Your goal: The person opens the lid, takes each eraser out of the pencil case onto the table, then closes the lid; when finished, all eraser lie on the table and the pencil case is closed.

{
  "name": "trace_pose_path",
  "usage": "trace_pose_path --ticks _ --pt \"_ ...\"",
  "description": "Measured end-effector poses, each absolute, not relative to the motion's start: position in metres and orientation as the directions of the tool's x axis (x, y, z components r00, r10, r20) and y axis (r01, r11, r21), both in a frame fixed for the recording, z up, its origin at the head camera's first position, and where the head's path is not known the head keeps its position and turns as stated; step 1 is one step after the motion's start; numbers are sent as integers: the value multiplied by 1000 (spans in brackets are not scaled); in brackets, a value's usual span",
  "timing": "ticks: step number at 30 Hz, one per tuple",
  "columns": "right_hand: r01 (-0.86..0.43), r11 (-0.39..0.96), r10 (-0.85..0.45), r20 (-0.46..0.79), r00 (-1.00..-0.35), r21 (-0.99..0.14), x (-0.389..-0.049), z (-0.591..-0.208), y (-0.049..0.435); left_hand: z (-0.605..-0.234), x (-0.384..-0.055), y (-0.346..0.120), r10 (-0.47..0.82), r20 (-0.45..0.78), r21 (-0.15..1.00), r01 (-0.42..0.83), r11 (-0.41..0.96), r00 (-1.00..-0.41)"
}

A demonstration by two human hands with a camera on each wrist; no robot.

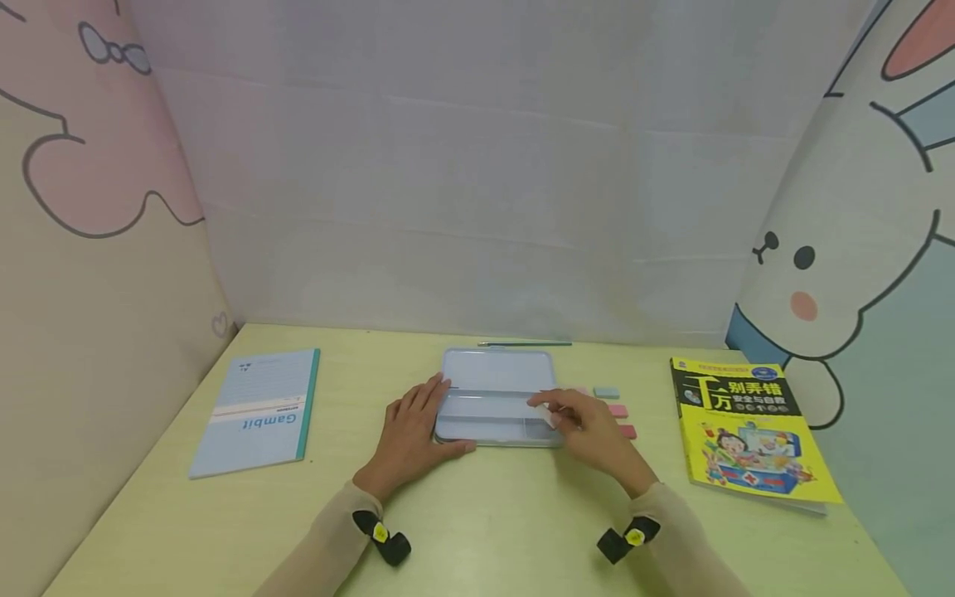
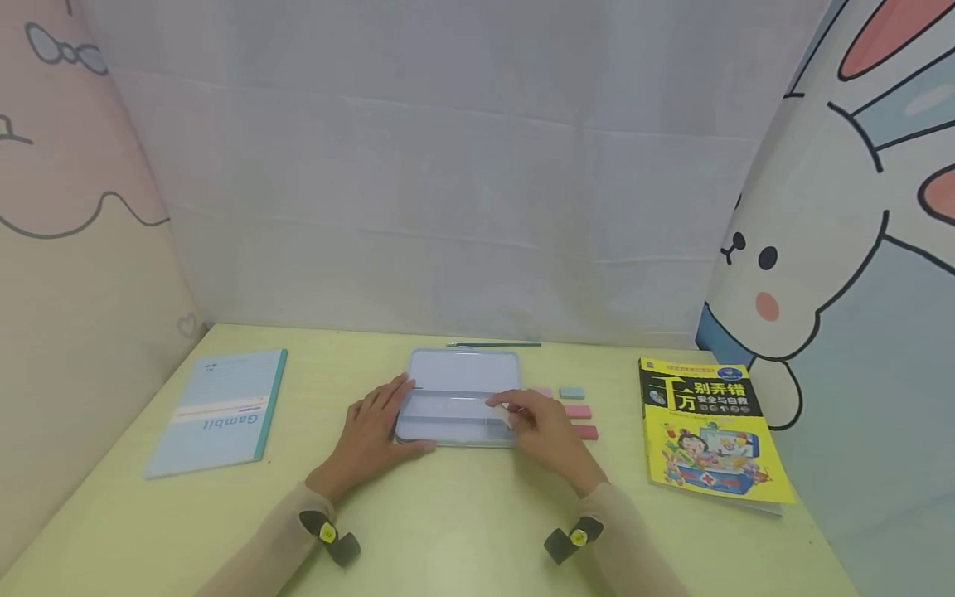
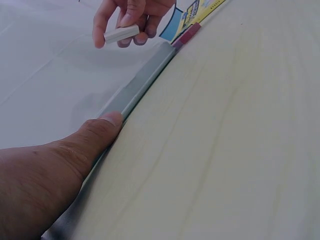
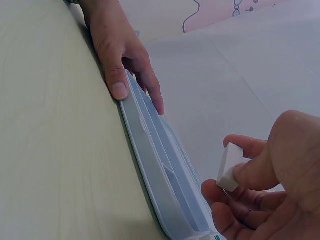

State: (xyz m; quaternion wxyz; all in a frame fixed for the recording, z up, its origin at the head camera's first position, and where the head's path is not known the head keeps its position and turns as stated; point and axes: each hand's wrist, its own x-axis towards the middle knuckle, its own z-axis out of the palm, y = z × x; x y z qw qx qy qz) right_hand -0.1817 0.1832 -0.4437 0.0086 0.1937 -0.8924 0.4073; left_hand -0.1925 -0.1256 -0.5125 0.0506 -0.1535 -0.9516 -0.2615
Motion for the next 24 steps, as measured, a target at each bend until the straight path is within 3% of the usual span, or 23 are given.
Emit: trace_pose_path --ticks 10,18,24 --pt "-220 532 -332 37 -942 -818 -177 -438 211 -512 -193 -126 266 152 485 306 819 -952" --pt "-305 609 -336 110 -935 -732 -174 -435 229 -511 -193 -125 265 191 482 325 813 -945" --pt "-288 629 -289 127 -949 -722 -169 -435 241 -512 -191 -125 260 195 475 324 818 -946"
